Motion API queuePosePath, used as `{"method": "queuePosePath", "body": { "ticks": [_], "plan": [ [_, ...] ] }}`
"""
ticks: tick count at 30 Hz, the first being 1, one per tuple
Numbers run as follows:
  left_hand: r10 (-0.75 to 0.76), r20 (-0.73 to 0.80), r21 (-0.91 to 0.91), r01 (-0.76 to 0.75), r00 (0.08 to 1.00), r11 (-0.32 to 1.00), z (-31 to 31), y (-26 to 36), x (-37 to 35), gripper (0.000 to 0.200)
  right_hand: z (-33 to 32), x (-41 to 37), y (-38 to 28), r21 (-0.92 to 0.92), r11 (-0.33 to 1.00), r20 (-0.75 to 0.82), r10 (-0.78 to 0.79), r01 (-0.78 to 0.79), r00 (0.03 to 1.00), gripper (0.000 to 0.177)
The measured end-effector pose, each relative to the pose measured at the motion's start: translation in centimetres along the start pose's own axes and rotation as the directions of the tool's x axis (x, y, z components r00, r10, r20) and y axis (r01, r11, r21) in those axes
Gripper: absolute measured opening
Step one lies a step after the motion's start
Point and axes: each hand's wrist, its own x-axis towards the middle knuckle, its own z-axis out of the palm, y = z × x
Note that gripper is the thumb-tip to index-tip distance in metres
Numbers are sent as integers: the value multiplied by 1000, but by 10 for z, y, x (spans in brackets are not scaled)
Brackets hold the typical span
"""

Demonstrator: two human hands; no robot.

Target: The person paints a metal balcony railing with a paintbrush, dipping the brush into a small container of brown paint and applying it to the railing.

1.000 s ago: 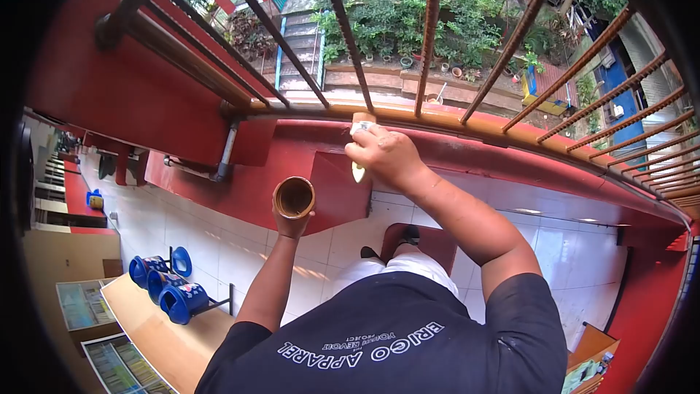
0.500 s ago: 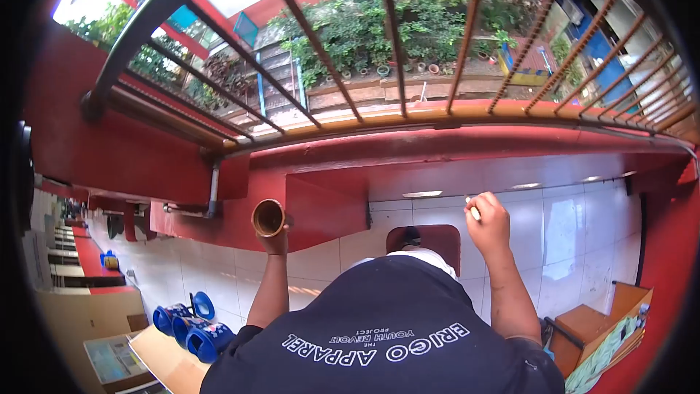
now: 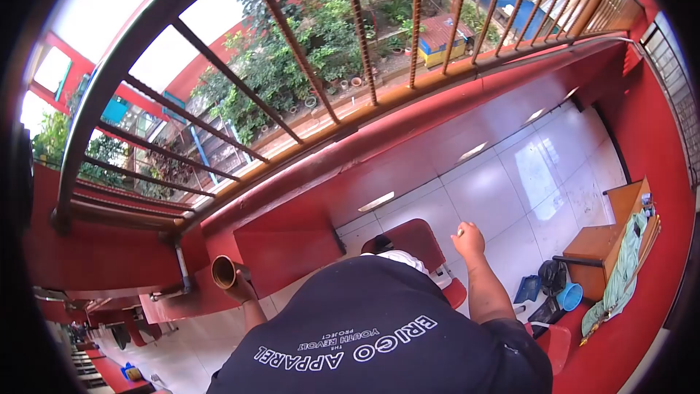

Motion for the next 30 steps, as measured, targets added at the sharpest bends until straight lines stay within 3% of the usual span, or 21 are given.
{"method": "queuePosePath", "body": {
  "ticks": [5, 10, 13, 17, 20, 23, 30],
  "plan": [
    [-10, -10, 44, 11, 1000, 999, -1, 4, -1, 63, 17, -17, 88, -86, 936, 218, 352, -341, 910, 31],
    [-8, -46, 73, 11, 999, 997, 3, 13, 2, 62, 12, -24, 81, -117, 836, 268, 546, -536, 794, 44],
    [-34, -50, 91, 39, 998, 995, 4, 14, 1, 62, 39, -14, 80, -27, 873, 68, 488, -488, 870, 35],
    [-54, -49, 99, 59, 997, 993, 0, 9, 2, 61, 45, 4, 57, -58, 911, 44, 411, -408, 911, 35],
    [15, -59, 90, -10, 998, 996, 1, 16, 0, 61, 44, 23, 38, -99, 939, 253, 344, -329, 904, 31],
    [24, -73, 84, -18, 997, 996, 0, 24, 0, 61, 46, 25, 16, 94, 945, 265, 279, -313, 923, 42],
    [29, -63, -46, -32, 998, 998, 2, 17, -1, 67, 33, 8, 2, 50, 973, 202, 209, -223, 957, 33]
  ]
}}
